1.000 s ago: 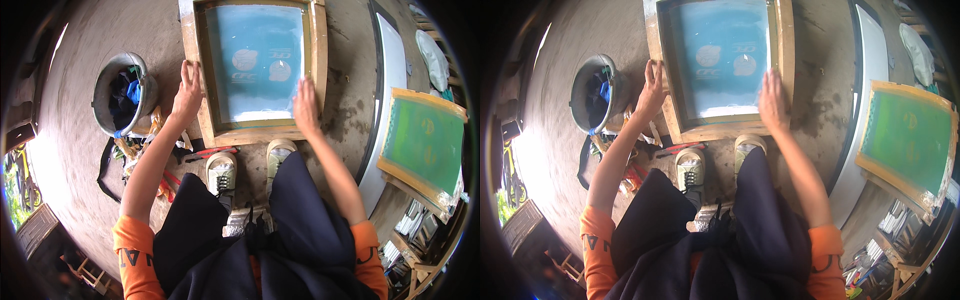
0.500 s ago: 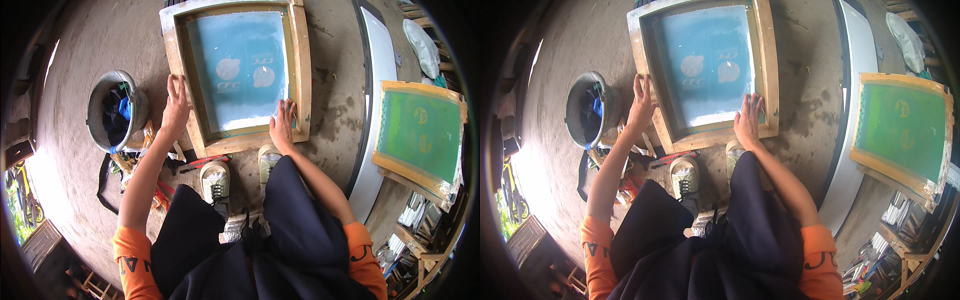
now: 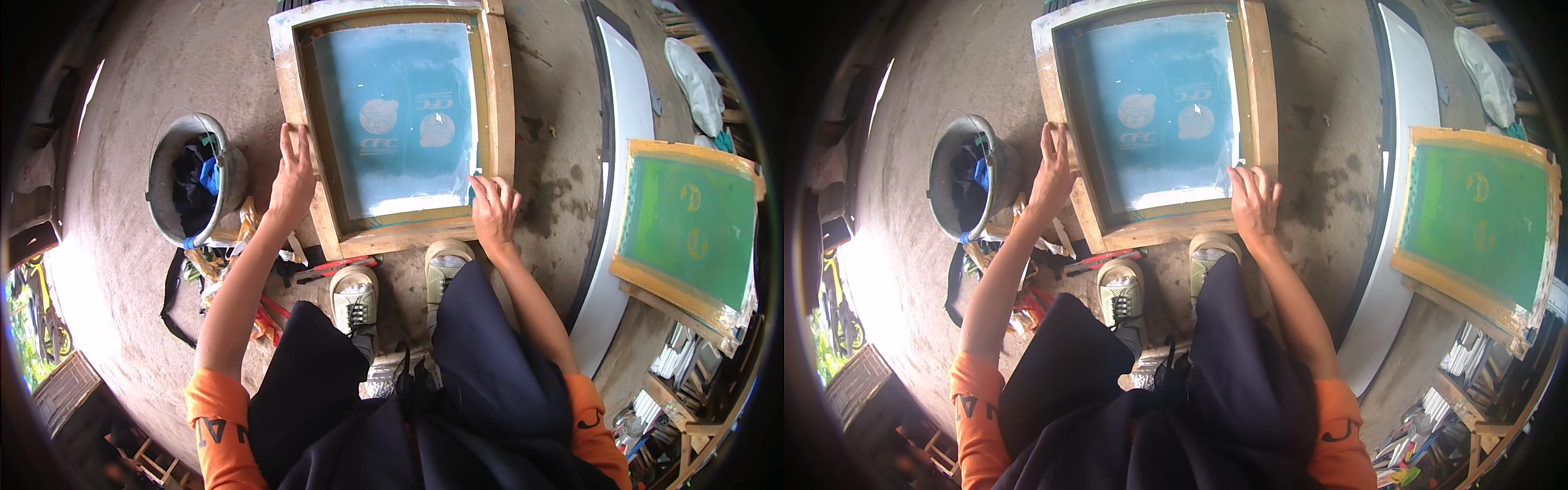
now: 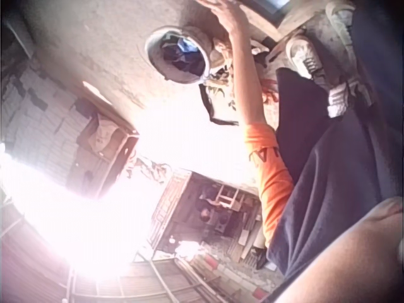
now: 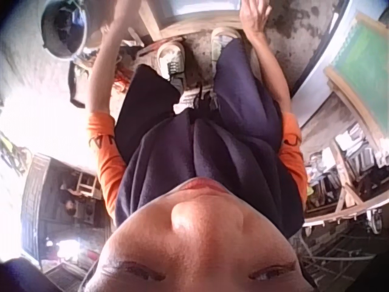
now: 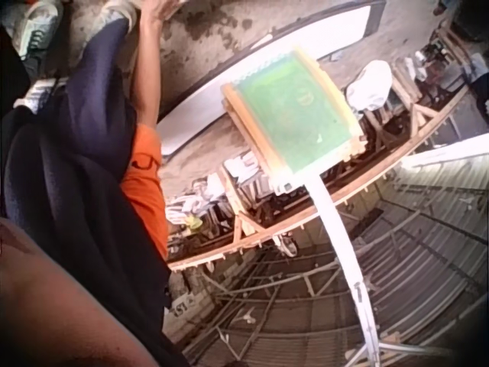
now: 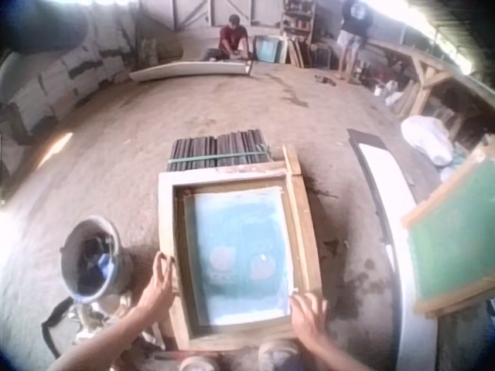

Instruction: The person applies white tape to the edges of a wooden frame containing a blue screen. They smooth the tape along each side, peel off excess pieces, and discard them into a nearby bucket. The person repeats this process around the frame's perimeter.

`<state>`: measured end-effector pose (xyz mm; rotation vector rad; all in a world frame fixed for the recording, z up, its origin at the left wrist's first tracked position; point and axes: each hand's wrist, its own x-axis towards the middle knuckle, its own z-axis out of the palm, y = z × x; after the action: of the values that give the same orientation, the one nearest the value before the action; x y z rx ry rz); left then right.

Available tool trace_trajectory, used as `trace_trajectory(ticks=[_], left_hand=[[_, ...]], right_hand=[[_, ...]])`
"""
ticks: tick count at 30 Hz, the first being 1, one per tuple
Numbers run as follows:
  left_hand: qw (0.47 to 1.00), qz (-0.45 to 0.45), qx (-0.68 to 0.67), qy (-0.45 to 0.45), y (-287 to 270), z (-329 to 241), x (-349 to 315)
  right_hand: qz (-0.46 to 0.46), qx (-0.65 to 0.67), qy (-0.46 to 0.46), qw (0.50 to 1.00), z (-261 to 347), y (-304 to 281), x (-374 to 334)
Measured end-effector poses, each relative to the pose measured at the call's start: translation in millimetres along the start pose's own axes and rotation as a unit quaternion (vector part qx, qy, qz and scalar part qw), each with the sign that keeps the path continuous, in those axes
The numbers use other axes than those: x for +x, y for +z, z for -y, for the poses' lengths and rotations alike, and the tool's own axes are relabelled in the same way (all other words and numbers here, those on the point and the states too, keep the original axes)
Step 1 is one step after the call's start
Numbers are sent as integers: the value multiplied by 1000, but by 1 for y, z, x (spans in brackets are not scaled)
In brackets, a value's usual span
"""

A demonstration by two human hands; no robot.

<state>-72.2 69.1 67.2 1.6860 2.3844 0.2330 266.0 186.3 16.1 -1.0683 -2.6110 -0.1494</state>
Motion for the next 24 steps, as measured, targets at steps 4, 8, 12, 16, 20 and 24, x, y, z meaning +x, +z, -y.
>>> trace_trajectory(ticks=[4,8,12,16,20,24], left_hand=[[999,-22,22,18,2,0,-1],[999,30,3,-19,-3,-2,3],[1000,1,24,8,-1,0,1],[1000,8,10,-1,-2,-1,1],[998,-12,40,36,-3,-4,1],[999,-12,31,20,-1,1,0]], right_hand=[[-11,-65,39,997,-10,9,8],[6,-104,-2,995,-21,21,8],[-25,-45,21,998,-21,25,11],[-34,-49,31,998,-22,24,20],[-17,-71,12,997,-30,24,25],[-64,3,21,998,-27,12,24]])
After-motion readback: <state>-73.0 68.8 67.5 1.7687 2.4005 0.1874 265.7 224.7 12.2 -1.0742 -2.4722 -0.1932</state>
